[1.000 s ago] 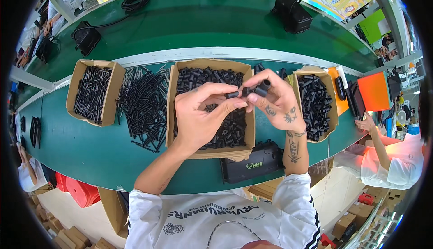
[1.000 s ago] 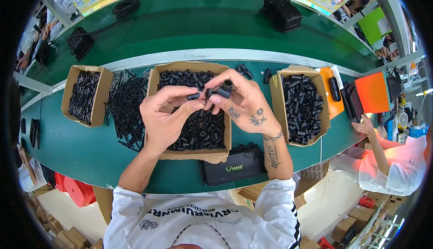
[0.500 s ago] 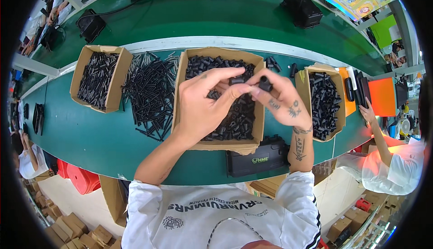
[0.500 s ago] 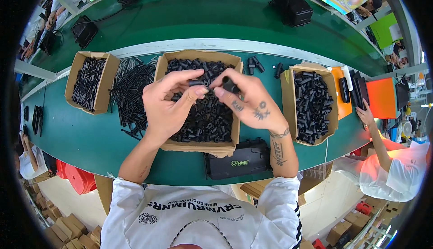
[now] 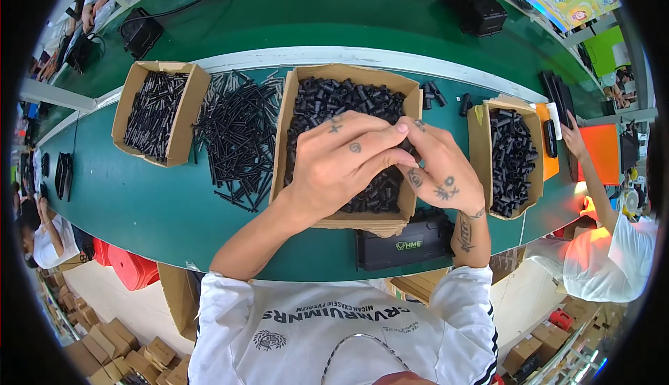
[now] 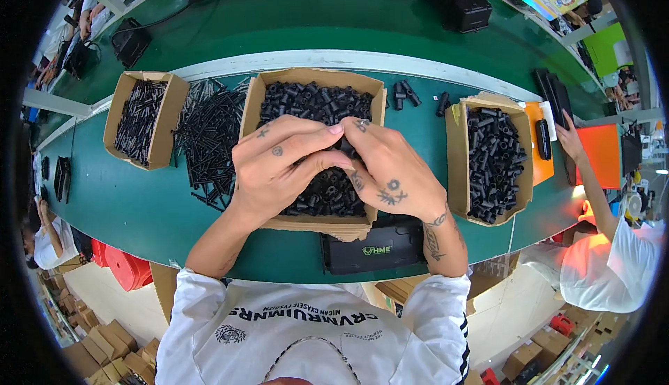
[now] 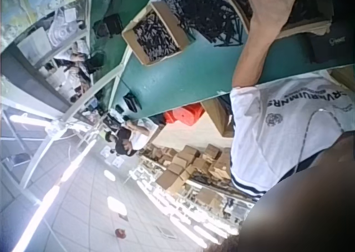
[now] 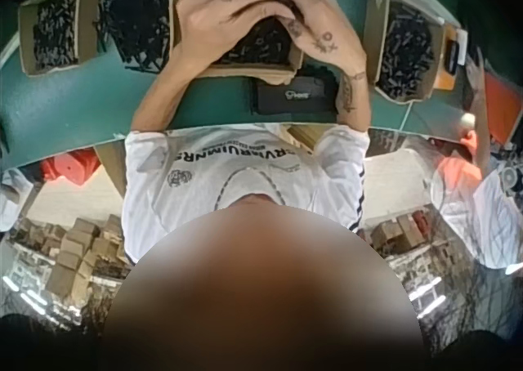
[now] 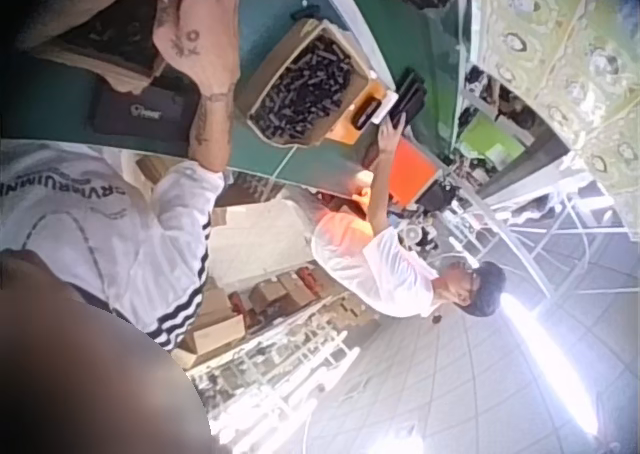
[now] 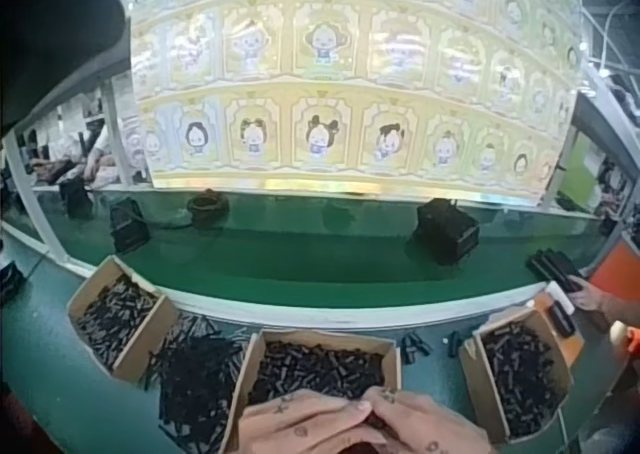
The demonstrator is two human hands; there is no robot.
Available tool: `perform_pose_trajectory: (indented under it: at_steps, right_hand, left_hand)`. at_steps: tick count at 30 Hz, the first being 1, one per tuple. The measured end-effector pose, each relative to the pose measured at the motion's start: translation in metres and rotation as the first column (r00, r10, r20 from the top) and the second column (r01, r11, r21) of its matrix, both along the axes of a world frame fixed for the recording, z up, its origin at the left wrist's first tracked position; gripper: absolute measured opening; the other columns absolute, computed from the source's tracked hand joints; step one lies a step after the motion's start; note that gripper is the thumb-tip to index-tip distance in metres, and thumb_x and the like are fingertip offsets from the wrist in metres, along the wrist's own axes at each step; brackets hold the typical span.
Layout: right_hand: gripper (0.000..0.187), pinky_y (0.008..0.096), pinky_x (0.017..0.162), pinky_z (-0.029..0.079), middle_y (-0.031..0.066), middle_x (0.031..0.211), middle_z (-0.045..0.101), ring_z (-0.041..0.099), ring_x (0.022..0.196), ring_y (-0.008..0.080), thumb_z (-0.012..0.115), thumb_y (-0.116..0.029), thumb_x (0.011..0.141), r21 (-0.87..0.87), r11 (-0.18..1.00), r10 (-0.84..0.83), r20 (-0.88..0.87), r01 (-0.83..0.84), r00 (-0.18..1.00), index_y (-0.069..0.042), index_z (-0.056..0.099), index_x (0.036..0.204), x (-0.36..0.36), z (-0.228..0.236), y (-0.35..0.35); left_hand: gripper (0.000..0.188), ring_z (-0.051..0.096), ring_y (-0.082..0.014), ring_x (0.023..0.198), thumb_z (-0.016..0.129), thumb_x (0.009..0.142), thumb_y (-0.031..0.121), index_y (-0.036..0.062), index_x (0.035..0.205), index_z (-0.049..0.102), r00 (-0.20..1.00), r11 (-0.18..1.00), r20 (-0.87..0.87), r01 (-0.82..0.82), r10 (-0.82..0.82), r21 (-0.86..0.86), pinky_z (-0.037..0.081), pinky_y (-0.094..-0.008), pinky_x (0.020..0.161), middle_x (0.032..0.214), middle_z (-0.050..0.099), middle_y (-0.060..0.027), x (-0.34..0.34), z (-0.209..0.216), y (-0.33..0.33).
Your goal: Assembling a plastic electronic case by attaching small plastic components and long pins from storage boxes.
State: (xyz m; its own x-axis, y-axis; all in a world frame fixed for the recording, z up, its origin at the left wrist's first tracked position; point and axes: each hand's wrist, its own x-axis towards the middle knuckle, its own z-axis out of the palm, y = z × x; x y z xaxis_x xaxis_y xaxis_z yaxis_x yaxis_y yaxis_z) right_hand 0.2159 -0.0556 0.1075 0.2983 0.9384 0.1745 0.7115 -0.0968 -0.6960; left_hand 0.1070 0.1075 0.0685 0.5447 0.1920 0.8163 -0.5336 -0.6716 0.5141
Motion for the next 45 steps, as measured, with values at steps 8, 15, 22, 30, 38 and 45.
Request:
perform_pose_trajectory:
  at_steps: [8,15,22,30,38,45]
  right_hand:
    - [0.026,0.0507,0.069,0.043,0.0228,0.089,0.056,0.055,0.084,0.0495,0.064,-0.004,0.087,0.065,0.992,0.120,-0.120,-0.113,0.986,0.002,0.052,0.109,0.003,-0.006,-0.001]
    - [0.027,0.0400,0.058,0.044,0.0179,0.080,0.056,0.054,0.065,0.0374,0.067,-0.008,0.088,-0.016,1.000,0.012,-0.272,-0.017,0.962,-0.002,0.051,0.109,0.004,-0.011,0.000]
    - [0.049,0.0328,0.063,0.050,0.0173,0.094,0.069,0.065,0.072,0.0316,0.072,-0.003,0.085,-0.027,0.986,-0.166,-0.203,0.164,0.965,-0.007,0.046,0.126,-0.001,-0.008,0.004]
    - [0.049,0.0304,0.059,0.048,0.0104,0.080,0.066,0.062,0.063,0.0172,0.066,0.002,0.079,-0.088,0.987,-0.151,-0.210,0.135,0.966,-0.004,0.054,0.126,-0.001,-0.005,0.005]
    - [0.015,0.0241,0.062,0.050,0.0069,0.090,0.066,0.063,0.077,0.0110,0.072,-0.003,0.092,0.027,0.978,-0.108,-0.785,0.207,0.610,0.003,0.070,0.105,0.029,0.000,-0.012]
    - [0.012,0.0278,0.074,0.054,0.0126,0.108,0.067,0.067,0.091,0.0154,0.072,0.005,0.092,0.379,0.876,0.119,-0.770,0.299,0.627,0.001,0.066,0.101,0.022,-0.006,-0.007]
  left_hand:
    - [0.038,0.058,-0.0125,0.081,0.094,0.066,0.005,0.0051,0.102,0.082,0.965,0.858,-0.064,0.193,-0.253,-0.476,0.048,-0.0261,0.068,0.095,0.060,-0.0038,-0.001,-0.013,-0.014]
    - [0.039,0.051,-0.0127,0.082,0.094,0.066,0.003,0.0082,0.104,0.083,0.946,0.858,-0.173,0.159,-0.273,-0.489,0.044,-0.0277,0.071,0.095,0.052,-0.0018,0.000,-0.013,-0.014]
    - [0.027,0.068,-0.0215,0.082,0.084,0.080,0.006,0.0024,0.106,0.079,0.957,0.964,-0.262,0.053,-0.123,-0.260,0.054,-0.0316,0.072,0.088,0.070,-0.0101,-0.005,-0.004,-0.016]
    - [0.014,0.071,-0.0293,0.073,0.075,0.085,0.006,0.0008,0.098,0.073,0.896,0.912,-0.400,0.013,-0.192,-0.410,0.055,-0.0368,0.067,0.088,0.070,-0.0152,-0.009,0.006,-0.006]
    - [0.021,0.073,-0.0225,0.093,0.065,0.102,0.010,-0.0069,0.115,0.062,0.831,0.488,-0.234,0.050,-0.504,-0.872,0.059,-0.0329,0.086,0.103,0.073,-0.0151,-0.006,0.010,0.011]
    - [0.024,0.073,-0.0203,0.090,0.062,0.105,0.018,-0.0023,0.118,0.064,0.806,0.493,-0.274,0.024,-0.524,-0.870,0.057,-0.0296,0.079,0.102,0.074,-0.0151,-0.007,0.010,0.001]
